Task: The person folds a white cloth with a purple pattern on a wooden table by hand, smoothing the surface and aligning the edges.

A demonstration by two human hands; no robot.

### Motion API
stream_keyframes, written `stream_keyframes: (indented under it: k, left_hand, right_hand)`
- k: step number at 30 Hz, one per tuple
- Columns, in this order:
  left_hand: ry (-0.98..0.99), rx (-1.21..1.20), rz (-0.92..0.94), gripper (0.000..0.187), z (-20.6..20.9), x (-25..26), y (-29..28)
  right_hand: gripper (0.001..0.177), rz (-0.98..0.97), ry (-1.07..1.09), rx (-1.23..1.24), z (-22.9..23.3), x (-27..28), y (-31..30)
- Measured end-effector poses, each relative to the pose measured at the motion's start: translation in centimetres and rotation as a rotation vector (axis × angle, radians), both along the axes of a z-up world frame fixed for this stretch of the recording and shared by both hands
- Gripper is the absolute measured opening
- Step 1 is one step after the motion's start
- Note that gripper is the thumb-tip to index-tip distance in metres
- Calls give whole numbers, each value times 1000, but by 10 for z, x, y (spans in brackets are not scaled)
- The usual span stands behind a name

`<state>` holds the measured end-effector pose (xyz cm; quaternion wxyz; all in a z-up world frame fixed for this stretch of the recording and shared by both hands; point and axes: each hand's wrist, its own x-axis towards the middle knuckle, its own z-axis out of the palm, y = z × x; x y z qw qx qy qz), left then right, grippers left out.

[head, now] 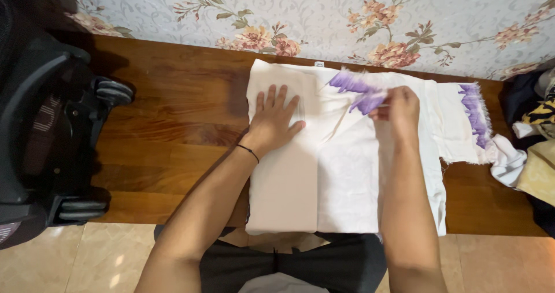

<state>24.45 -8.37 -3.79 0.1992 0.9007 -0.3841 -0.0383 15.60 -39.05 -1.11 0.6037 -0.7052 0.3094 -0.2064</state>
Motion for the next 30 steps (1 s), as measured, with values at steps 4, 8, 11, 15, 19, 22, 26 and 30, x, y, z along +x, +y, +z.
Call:
stream_keyframes:
  k: [4, 8, 11, 15, 19, 22, 26, 30]
  left_hand:
    - [-83, -104, 6, 60, -6, 5, -4]
    - [235, -624, 33, 46, 0, 10, -6]
    - [578, -574, 173, 52, 13, 8, -5]
    - [460, -447, 120, 52, 20, 10, -4]
    - [472, -587, 180, 45, 11, 16, -2]
    - [367, -881, 252, 46, 2, 23, -6]
    - [636, -1110, 215, 34, 1, 26, -6]
    - [592, -1068, 249, 29, -4, 34, -1]
  right_hand:
    - [22, 294, -362, 358, 8, 4, 37]
    - [37, 615, -352, 387, 13, 8, 86]
    - [35, 594, -258, 75, 8, 5, 98]
    - [27, 608, -196, -496, 12, 1, 116]
    - [51, 583, -224, -890, 40, -6, 135]
    - [53, 564, -92, -875, 47, -8, 140]
    - [30, 569, -33, -981, 40, -7, 134]
    - [26, 522, -154, -901, 38, -12, 133]
